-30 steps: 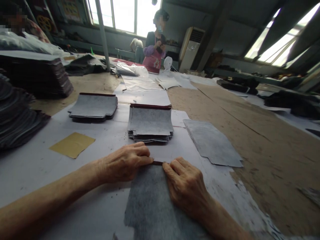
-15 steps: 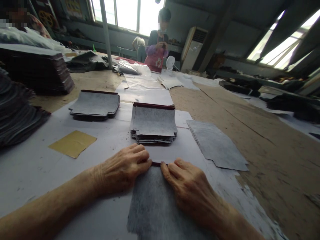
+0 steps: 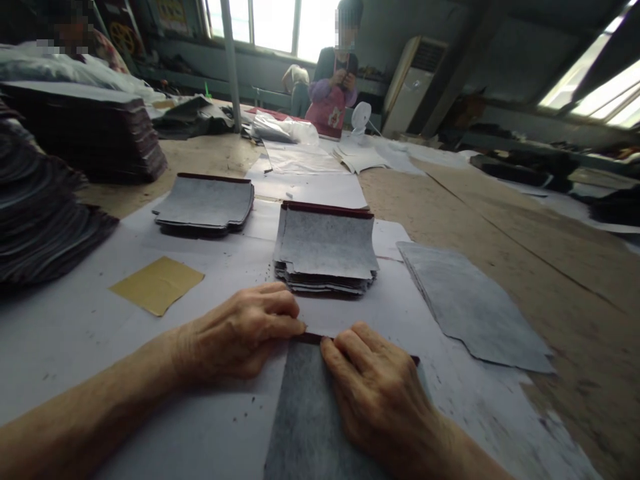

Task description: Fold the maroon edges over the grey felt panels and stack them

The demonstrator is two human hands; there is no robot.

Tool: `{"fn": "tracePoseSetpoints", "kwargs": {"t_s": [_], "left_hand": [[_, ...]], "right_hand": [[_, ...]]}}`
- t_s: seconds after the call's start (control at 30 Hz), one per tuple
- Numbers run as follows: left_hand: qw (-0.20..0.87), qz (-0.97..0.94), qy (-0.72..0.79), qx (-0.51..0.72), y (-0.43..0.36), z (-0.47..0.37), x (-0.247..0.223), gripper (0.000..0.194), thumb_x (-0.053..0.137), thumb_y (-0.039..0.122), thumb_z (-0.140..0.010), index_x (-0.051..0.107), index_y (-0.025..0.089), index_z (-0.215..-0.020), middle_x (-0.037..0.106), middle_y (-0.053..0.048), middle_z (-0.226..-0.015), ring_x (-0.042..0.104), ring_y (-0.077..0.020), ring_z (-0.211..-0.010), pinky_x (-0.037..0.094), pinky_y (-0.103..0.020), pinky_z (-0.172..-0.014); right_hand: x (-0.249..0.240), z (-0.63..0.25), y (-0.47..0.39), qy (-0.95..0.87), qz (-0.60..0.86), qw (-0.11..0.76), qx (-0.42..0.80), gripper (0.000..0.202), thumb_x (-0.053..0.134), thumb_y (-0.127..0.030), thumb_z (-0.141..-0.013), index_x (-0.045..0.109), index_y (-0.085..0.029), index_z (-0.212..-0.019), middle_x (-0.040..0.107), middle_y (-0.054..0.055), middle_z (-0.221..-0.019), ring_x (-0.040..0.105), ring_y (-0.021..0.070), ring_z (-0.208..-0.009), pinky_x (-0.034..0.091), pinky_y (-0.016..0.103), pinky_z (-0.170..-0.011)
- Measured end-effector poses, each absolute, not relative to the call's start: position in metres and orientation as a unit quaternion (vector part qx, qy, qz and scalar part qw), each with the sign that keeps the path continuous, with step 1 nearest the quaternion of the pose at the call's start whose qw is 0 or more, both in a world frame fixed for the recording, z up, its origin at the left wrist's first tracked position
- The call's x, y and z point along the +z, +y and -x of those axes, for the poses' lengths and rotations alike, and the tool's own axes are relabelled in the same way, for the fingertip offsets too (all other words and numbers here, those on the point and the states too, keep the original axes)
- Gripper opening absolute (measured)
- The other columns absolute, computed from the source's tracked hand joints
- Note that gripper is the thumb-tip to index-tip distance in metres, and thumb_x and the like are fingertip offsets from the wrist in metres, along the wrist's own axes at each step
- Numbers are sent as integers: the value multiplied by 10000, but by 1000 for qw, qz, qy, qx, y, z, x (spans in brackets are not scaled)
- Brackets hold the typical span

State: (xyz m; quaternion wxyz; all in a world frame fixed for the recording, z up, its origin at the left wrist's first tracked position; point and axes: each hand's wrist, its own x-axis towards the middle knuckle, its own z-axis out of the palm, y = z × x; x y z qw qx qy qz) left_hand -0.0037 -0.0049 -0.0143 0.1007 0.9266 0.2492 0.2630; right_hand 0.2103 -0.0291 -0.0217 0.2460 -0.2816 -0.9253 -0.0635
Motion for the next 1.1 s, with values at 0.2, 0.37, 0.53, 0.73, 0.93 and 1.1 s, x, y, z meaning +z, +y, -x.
{"fn": "tracePoseSetpoints", "kwargs": {"t_s": [0.2,0.37,0.53,0.73,0.93,1.1], "left_hand": [[66,-936,240,250,-3,9,-17,291,390,20,-783,615,139,-923,547,-61,-816,460,-149,-738,402,-301,-673],[32,-936,243,254,1,11,-18,293,402,12,-756,612,156,-902,553,-55,-824,459,-148,-745,398,-306,-677],[48,-924,246,288,-3,18,-11,291,427,23,-707,619,167,-870,564,-43,-776,458,-140,-681,385,-300,-627],[157,-934,248,205,-13,14,-5,309,423,86,-693,615,188,-913,533,-21,-669,494,-151,-648,392,-311,-639],[149,-939,248,185,-13,13,-4,295,410,104,-707,615,192,-899,494,-18,-602,479,-160,-626,393,-309,-635],[147,-941,248,178,-12,13,-5,263,412,108,-710,612,188,-861,488,-18,-605,463,-159,-625,377,-309,-628]], "right_hand": [[-22,-211,-28,-920,286,265,-44,263,393,-54,-815,584,-64,-997,549,81,-784,444,189,-721,414,318,-621],[-21,-210,-26,-926,304,225,-9,324,391,-93,-823,555,-85,-1102,556,88,-857,451,208,-777,438,351,-650],[-20,-211,-26,-926,314,207,10,371,396,-66,-795,551,-107,-1129,522,91,-873,438,209,-793,442,362,-665],[-23,-213,-24,-927,314,204,24,480,397,-59,-785,481,-164,-1245,465,91,-904,426,203,-807,446,364,-677],[-22,-212,-23,-930,315,191,10,476,407,-78,-798,482,-207,-1250,456,84,-891,430,200,-800,446,359,-675],[-19,-209,-23,-930,325,172,8,522,392,-55,-777,467,-244,-1258,439,80,-883,433,198,-791,448,354,-667]]}}
